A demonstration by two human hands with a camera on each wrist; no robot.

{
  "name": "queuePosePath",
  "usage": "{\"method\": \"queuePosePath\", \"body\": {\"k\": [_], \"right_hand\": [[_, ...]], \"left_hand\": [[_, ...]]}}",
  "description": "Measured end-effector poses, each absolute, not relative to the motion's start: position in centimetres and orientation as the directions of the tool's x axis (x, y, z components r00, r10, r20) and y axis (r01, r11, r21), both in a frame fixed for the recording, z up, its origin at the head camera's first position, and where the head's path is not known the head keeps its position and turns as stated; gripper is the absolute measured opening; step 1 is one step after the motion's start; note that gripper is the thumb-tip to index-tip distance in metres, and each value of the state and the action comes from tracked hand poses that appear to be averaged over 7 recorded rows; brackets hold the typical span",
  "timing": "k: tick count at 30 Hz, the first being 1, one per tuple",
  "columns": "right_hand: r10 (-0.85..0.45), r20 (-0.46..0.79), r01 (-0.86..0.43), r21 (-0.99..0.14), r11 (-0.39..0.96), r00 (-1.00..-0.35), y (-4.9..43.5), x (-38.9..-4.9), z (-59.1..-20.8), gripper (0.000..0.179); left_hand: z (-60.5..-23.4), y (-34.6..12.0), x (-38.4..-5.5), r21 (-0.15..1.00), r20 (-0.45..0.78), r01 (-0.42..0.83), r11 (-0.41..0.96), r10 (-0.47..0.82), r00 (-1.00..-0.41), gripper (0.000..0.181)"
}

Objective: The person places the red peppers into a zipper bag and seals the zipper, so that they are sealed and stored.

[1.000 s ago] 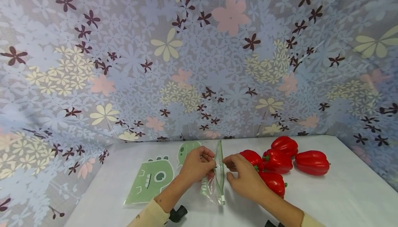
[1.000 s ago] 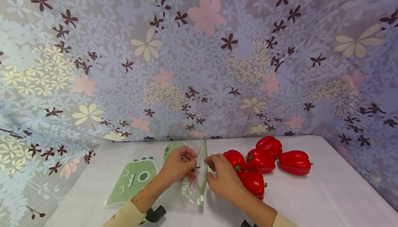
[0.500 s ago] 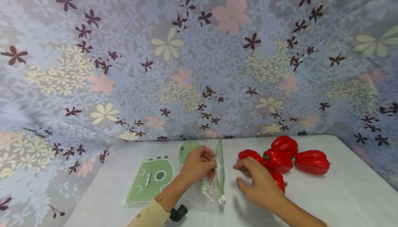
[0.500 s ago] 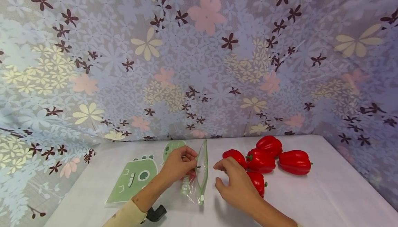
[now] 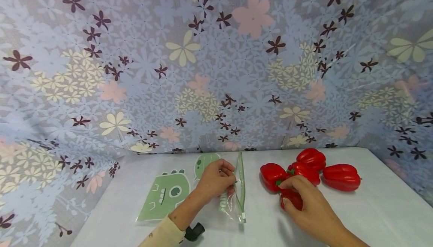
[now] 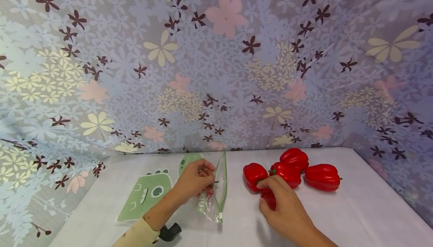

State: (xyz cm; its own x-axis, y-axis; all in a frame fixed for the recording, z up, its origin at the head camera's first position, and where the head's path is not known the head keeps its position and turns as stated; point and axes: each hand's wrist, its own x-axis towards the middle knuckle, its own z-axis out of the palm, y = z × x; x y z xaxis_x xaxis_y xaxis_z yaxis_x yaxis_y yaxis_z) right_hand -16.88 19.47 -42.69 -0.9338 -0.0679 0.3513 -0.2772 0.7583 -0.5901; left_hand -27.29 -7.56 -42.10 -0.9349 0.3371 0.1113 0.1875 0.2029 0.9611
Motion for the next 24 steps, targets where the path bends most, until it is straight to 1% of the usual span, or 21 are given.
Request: {"method": "queuePosePath", "body": {"k": [6, 14, 20, 24], "right_hand": [[-0.058, 0.320, -0.242, -0.573, 0.783, -0.946, 21.0, -16.9, -43.1, 0.051], [-0.083, 0.360, -0.272, -0.514, 0.813, -0.929, 22.5, -17.2, -43.0, 0.066], [-0.119, 0.314, -0.270, -0.496, 0.825, -0.942, 23.2, -17.7, -42.9, 0.080], [-0.143, 0.258, -0.257, -0.488, 0.834, -0.956, 23.5, -18.0, -43.0, 0.084]], "left_hand": [[-41.9, -7.9, -27.3, 0.960, 0.115, 0.197, 0.200, 0.362, -0.925, 0.034], [-41.9, -8.0, -27.3, 0.958, 0.114, 0.202, 0.203, 0.376, -0.919, 0.034], [-41.9, -8.1, -27.4, 0.966, 0.099, 0.181, 0.186, 0.381, -0.919, 0.033], [-42.0, -8.2, -27.5, 0.969, 0.088, 0.168, 0.183, 0.379, -0.921, 0.038]]}}
